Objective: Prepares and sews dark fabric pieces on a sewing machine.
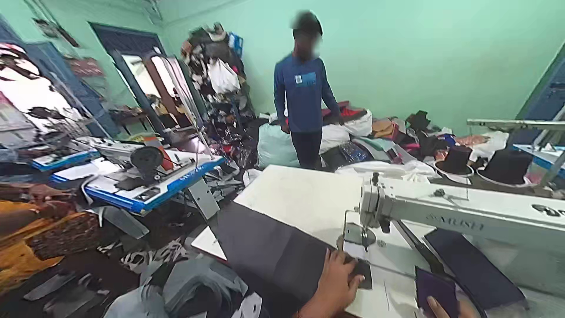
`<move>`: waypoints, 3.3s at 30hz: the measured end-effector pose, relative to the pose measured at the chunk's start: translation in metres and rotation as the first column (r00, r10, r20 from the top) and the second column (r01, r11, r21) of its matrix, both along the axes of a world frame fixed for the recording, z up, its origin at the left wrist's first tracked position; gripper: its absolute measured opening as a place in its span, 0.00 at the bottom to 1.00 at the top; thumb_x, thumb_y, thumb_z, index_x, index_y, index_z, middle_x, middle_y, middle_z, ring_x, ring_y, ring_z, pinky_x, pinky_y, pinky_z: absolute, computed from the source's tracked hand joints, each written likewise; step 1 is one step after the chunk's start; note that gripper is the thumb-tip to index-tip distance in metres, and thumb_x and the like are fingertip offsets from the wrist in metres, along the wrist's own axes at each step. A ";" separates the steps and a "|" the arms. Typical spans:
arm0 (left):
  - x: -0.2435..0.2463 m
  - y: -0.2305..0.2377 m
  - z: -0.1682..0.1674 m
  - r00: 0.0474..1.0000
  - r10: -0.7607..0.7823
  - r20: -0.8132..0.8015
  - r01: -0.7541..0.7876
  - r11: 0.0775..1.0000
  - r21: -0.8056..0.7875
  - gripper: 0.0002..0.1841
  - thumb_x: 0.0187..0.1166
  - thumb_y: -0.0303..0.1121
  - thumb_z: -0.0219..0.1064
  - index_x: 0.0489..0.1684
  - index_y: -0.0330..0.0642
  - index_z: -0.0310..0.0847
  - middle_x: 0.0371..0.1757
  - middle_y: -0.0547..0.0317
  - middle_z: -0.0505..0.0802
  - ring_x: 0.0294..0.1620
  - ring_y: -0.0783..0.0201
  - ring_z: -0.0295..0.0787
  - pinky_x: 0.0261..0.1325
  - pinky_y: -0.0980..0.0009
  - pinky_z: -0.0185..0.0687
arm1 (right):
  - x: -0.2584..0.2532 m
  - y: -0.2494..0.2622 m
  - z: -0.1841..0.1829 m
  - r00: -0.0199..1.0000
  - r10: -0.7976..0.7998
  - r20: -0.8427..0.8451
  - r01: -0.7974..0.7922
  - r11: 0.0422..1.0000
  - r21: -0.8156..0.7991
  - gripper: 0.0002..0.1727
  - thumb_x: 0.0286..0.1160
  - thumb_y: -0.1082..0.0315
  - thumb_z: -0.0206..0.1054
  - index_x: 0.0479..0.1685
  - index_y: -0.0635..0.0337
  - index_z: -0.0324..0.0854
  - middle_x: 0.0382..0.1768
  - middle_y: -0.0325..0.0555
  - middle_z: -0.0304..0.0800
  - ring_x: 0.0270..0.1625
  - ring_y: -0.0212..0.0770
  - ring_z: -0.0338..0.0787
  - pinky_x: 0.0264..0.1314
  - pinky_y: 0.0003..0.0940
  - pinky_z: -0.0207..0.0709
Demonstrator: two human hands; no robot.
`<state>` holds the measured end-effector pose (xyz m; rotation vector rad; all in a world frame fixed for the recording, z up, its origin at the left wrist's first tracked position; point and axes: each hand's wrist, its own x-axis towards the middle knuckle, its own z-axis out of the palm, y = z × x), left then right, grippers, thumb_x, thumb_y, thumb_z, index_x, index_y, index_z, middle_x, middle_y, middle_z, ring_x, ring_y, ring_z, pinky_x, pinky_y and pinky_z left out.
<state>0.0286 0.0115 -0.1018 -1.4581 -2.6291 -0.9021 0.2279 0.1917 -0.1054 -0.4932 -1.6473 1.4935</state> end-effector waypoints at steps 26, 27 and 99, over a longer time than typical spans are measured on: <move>0.005 -0.010 0.018 0.993 -0.071 0.099 0.094 0.965 -0.244 0.26 0.89 0.48 0.51 0.85 0.56 0.74 0.87 0.49 0.74 0.94 0.46 0.55 0.92 0.35 0.35 | -0.021 -0.040 0.020 0.810 0.075 0.582 -0.553 0.431 0.713 0.30 0.62 0.91 0.58 0.60 0.58 0.92 0.68 0.49 0.91 0.74 0.60 0.86 0.78 0.67 0.72; 0.004 -0.009 0.017 0.994 -0.068 0.085 0.086 0.968 -0.237 0.27 0.89 0.49 0.50 0.85 0.56 0.73 0.86 0.48 0.75 0.94 0.45 0.56 0.92 0.35 0.36 | -0.014 -0.040 0.022 0.815 0.101 0.571 -0.552 0.439 0.709 0.29 0.62 0.90 0.57 0.58 0.57 0.93 0.66 0.46 0.92 0.74 0.58 0.87 0.77 0.66 0.73; -0.055 -0.035 -0.017 0.931 -0.365 -0.020 0.359 0.903 0.237 0.24 0.84 0.46 0.63 0.60 0.32 0.90 0.60 0.27 0.90 0.68 0.33 0.82 0.77 0.45 0.71 | 0.252 0.035 0.113 0.423 -0.577 0.698 0.460 0.801 0.383 0.18 0.88 0.65 0.59 0.63 0.71 0.83 0.63 0.67 0.84 0.69 0.64 0.80 0.75 0.59 0.67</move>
